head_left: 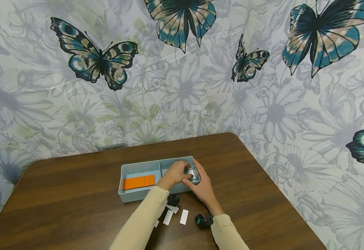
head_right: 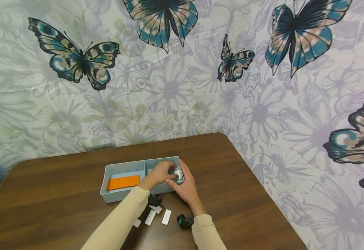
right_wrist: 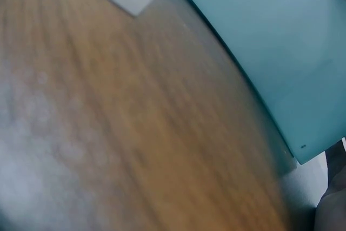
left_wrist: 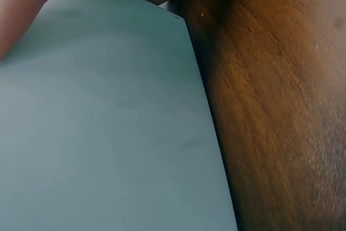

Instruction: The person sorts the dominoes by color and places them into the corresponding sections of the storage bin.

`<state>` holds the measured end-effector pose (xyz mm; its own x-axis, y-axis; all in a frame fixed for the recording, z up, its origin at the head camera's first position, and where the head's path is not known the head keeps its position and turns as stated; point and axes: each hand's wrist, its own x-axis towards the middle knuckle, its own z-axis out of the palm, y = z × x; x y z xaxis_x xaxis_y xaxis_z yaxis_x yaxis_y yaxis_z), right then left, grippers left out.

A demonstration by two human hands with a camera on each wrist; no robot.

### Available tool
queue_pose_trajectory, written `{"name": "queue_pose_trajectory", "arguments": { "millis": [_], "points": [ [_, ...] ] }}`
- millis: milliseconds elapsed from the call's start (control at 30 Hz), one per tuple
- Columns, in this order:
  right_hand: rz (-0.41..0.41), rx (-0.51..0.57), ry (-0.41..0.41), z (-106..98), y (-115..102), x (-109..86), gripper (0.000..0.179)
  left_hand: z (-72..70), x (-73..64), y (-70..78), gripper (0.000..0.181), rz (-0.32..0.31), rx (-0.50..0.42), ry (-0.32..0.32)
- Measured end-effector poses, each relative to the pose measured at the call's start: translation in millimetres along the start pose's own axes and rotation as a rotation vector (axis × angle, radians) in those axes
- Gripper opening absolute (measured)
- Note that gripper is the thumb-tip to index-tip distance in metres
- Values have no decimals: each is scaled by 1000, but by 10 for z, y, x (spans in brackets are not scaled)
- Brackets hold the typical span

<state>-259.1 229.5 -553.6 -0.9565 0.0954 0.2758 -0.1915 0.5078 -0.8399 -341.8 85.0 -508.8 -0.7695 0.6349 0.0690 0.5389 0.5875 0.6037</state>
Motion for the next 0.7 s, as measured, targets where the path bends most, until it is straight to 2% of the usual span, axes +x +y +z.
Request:
{"name": "queue_pose_trajectory", "arguments": {
  "millis": [267,700],
  "points": [
    [-32,15,13,-7,-12,6,90,-117,-44,48,34,42,-8,10],
    [-42,30,1,-16,13,0,89,-259,-115,135,34,56,-1,9]
  ]
}}
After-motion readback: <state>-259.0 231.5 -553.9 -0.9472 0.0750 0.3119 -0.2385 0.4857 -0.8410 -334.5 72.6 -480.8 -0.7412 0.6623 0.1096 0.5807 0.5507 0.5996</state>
